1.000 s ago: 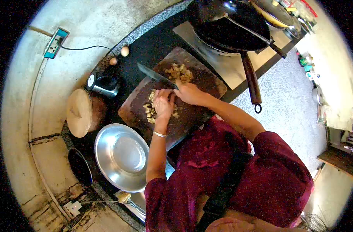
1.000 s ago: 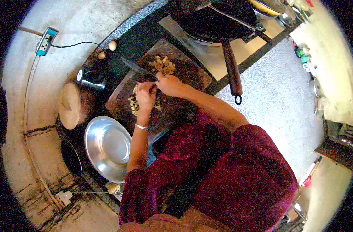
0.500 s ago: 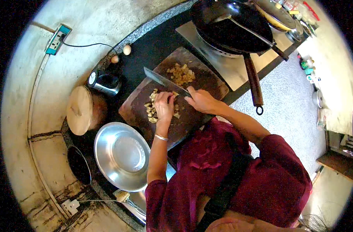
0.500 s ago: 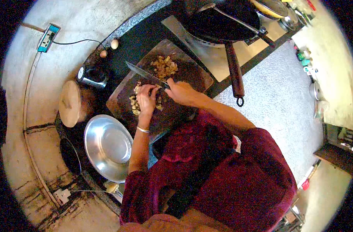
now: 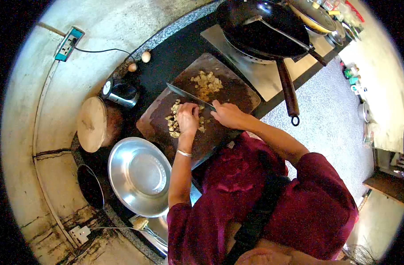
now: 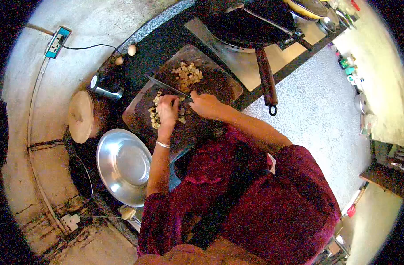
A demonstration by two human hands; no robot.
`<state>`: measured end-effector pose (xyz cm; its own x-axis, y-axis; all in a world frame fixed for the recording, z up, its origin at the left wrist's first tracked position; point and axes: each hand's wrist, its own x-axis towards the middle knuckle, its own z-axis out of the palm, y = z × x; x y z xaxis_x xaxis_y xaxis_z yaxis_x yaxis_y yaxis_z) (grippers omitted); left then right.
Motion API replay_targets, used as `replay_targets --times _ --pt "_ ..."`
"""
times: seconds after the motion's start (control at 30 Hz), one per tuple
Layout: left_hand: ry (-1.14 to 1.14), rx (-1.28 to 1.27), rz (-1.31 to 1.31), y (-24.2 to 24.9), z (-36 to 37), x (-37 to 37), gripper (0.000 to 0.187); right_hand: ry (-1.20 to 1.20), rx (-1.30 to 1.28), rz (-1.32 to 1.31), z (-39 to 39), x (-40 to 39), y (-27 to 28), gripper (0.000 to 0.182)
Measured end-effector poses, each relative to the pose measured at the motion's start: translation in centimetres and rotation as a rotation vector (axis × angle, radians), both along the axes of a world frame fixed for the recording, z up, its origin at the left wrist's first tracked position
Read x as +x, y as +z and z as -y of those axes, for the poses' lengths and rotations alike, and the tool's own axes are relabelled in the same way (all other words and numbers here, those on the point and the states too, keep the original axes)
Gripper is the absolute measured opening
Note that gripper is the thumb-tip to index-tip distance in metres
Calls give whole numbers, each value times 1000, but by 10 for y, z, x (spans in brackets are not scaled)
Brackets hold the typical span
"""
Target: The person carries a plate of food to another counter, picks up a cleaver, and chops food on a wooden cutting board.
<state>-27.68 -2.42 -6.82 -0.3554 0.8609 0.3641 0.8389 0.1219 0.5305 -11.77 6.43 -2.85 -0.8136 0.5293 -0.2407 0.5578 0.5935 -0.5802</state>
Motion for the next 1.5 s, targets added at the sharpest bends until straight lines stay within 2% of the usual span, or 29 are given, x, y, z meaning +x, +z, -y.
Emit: replay_targets --times 0.13,0.2,0.37,0.5,0.6,0.63,0.7,0.73,0.8,0.83,0.9,0.93,1.1,1.2,1.37,1.5 --pt "-25 21 -3 -2 -5 3 8 3 -7 11 2 6 -2 34" --pt "-52 19 -14 -3 -3 1 8 -13 47 -119 3 -6 -14 36" --pt "-76 -9 -15 -2 -5 0 9 -48 71 -182 -16 -30 -32 42" --pt "-83 25 -46 7 2 1 8 -94 45 -276 -22 -25 -17 39" --pt "-64 69 13 14 6 0 12 -87 148 -488 -30 -17 -9 32" --pt "-15 92 -45 15 8 -3 14 -82 142 -487 -28 -13 -4 32" --pt "16 39 -114 20 14 -14 27 -24 25 -313 -24 -1 7 32" --pt "16 40 -115 23 17 -18 27 -28 36 -254 -17 6 5 33" --pt "77 -31 -173 27 21 -19 47 -18 34 -199 -11 18 2 33" --pt "77 -34 -167 25 21 -17 47 -7 27 -143 -7 25 2 34" --pt "52 -164 -77 23 25 -14 64 -5 -33 -145 -5 33 1 33" --pt "29 -212 -81 26 25 -11 66 -7 0 -165 -4 35 -3 33" --pt "-14 -173 4 10 15 -1 62 -9 82 -175 -8 40 -17 31" --pt "-67 -96 33 5 9 -3 55 -91 -2 -243 -17 30 -16 33" --pt "-64 -51 100 1 5 0 56 -94 -13 -268 -15 32 -4 34" --pt "11 -58 94 17 8 -2 62 -111 -22 -254 -9 25 -2 33"
